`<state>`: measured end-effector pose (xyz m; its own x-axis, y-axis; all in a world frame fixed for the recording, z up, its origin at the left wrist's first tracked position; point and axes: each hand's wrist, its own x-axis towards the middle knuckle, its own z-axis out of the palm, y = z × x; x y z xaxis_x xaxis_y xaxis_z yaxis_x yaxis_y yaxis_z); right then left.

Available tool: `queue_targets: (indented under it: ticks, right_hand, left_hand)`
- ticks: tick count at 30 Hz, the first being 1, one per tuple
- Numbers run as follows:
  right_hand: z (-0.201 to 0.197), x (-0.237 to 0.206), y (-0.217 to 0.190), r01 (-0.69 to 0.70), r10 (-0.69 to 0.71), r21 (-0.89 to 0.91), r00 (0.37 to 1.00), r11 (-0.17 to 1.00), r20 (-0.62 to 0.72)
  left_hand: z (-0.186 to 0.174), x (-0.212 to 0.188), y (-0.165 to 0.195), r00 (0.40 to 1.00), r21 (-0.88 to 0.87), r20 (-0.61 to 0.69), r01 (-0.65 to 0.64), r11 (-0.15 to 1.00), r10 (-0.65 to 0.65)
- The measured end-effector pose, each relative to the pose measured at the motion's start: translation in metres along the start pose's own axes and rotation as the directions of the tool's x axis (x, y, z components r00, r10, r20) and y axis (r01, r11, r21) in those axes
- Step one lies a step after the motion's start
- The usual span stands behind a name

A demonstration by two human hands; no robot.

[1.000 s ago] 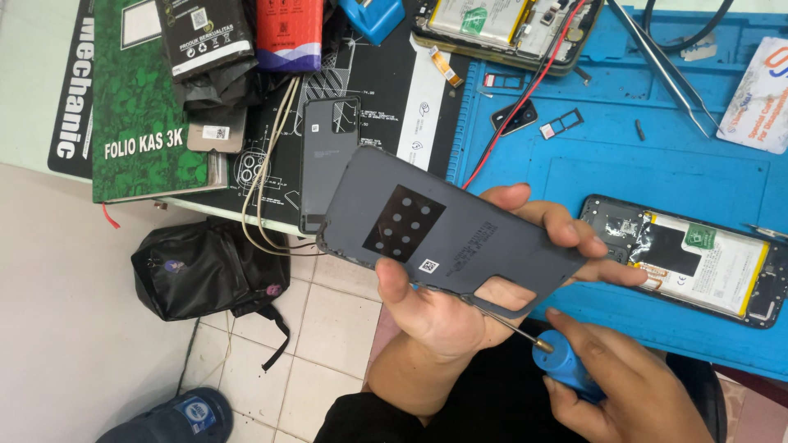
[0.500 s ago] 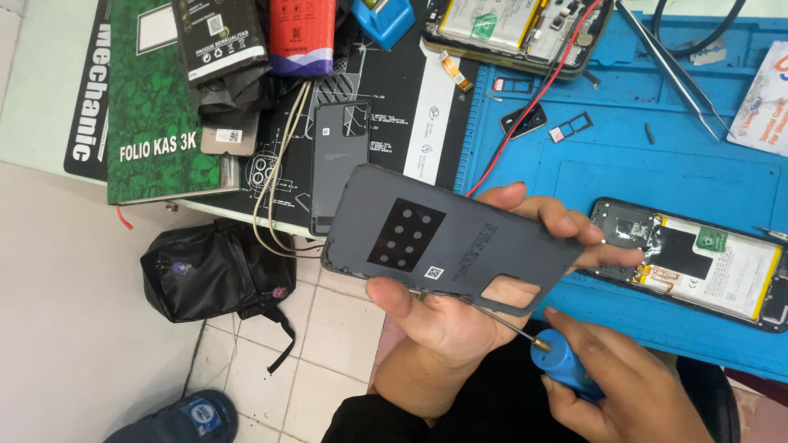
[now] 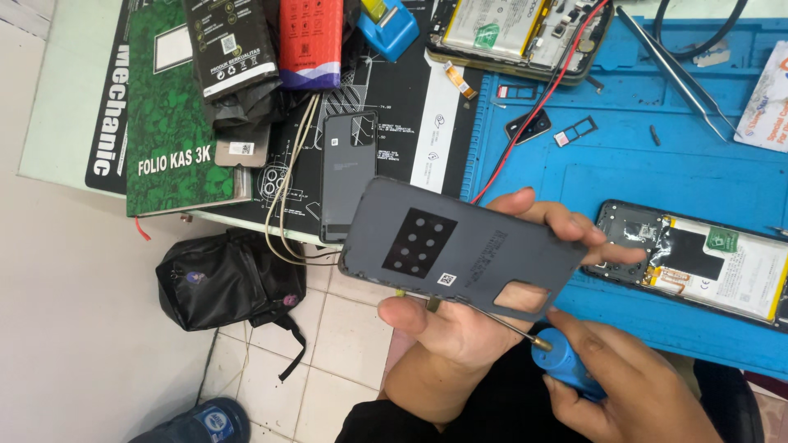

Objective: The person uses a screwdriver to remove screws from a disassembled smartphone and then uses a hot air gun to heat the edges of a phone back cover, likely to soften adhesive for removal.

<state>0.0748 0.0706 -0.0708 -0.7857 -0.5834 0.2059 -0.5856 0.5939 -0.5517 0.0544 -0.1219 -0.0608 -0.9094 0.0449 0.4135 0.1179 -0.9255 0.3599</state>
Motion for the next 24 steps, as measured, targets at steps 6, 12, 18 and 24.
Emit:
queue_targets:
  ticks: [6,12,18,24]
  right_hand:
    - [-0.002,0.004,-0.002,0.053,-0.054,-0.037,0.998,0.998,-0.022]
    - [0.0,-0.003,0.008,-0.031,0.025,0.076,0.997,0.997,0.077]
    - [-0.002,-0.012,0.032,-0.255,0.158,0.378,0.951,0.89,0.267]
    - [-0.009,-0.014,0.04,-0.46,0.168,0.84,0.888,0.29,0.428]
  left_hand:
    - [0.002,-0.008,0.004,0.999,0.051,-0.018,0.035,0.998,-0.034]
    - [-0.003,-0.004,-0.001,0.999,0.05,-0.002,0.049,0.998,-0.049]
    - [-0.014,0.003,-0.011,0.999,0.002,-0.039,-0.032,0.999,0.032]
    - [-0.008,0.003,-0.017,0.995,0.169,-0.102,0.003,0.986,0.014]
